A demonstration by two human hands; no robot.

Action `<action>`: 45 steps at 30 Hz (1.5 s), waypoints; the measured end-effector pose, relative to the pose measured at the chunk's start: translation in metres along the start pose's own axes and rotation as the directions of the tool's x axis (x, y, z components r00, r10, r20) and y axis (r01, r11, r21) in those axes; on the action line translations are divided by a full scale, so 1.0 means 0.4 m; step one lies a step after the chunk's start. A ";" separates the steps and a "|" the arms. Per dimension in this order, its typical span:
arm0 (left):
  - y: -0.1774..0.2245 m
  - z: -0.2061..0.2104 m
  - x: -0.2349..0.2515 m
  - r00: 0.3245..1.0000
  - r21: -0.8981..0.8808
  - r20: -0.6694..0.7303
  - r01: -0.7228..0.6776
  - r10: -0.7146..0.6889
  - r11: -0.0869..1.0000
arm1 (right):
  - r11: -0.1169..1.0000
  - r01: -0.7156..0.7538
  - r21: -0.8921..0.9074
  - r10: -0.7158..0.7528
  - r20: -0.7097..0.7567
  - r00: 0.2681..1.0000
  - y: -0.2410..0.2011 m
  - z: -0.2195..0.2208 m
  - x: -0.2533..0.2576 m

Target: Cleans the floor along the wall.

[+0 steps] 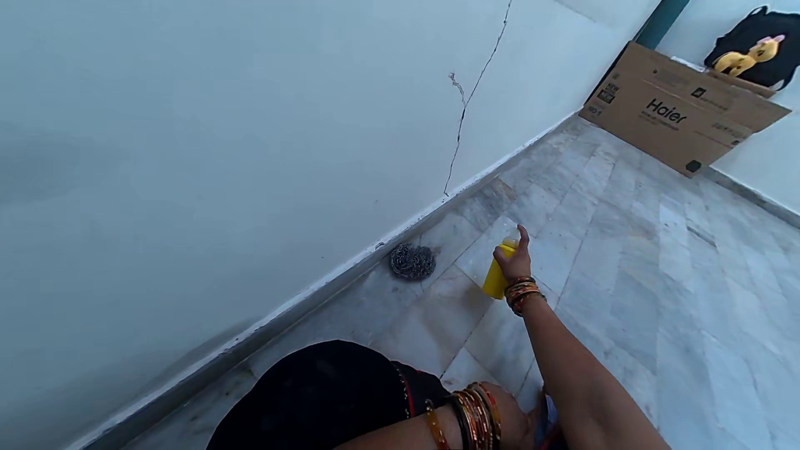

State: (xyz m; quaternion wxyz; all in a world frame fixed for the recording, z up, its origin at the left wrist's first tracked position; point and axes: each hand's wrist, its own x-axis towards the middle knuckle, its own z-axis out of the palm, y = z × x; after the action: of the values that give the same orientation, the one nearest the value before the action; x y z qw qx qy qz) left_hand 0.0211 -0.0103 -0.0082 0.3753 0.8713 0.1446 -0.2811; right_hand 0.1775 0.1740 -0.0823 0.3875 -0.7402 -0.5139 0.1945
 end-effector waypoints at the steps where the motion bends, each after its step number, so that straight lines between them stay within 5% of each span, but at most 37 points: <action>1: -0.001 0.002 0.002 1.000 0.005 0.002 -0.003 0.003 1.000 | 1.000 -0.004 -0.012 0.004 -0.007 1.000 0.001 -0.016 0.006; 12: -0.015 -0.001 0.002 1.000 -0.015 -0.018 -0.013 0.013 1.000 | 0.985 -0.167 -0.038 0.165 -0.068 0.984 -0.062 -0.133 0.060; 24: -0.014 -0.008 0.000 1.000 -0.014 0.004 -0.002 0.002 1.000 | 0.951 -0.186 -0.246 0.211 0.077 0.975 -0.074 -0.248 0.139; 30: -0.016 -0.009 0.006 1.000 -0.012 0.013 0.003 -0.003 1.000 | 0.937 -0.168 -0.307 0.188 0.037 0.981 -0.098 -0.324 0.189; 38: -0.033 0.003 0.026 1.000 -0.032 0.006 0.011 -0.011 0.999 | 0.946 -0.220 -0.239 0.209 -0.071 0.975 -0.069 -0.384 0.234; 45: -0.045 0.010 0.041 1.000 -0.053 0.025 0.012 -0.010 0.999 | 0.970 -0.234 0.068 0.228 0.086 0.970 0.004 -0.360 0.217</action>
State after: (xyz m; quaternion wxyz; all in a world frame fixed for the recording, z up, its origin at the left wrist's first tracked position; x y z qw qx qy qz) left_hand 0.0243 -0.0003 -0.0305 0.3985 0.8567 0.1522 -0.2899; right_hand 0.3118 0.1990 0.0158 0.3705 -0.7712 -0.4309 0.2868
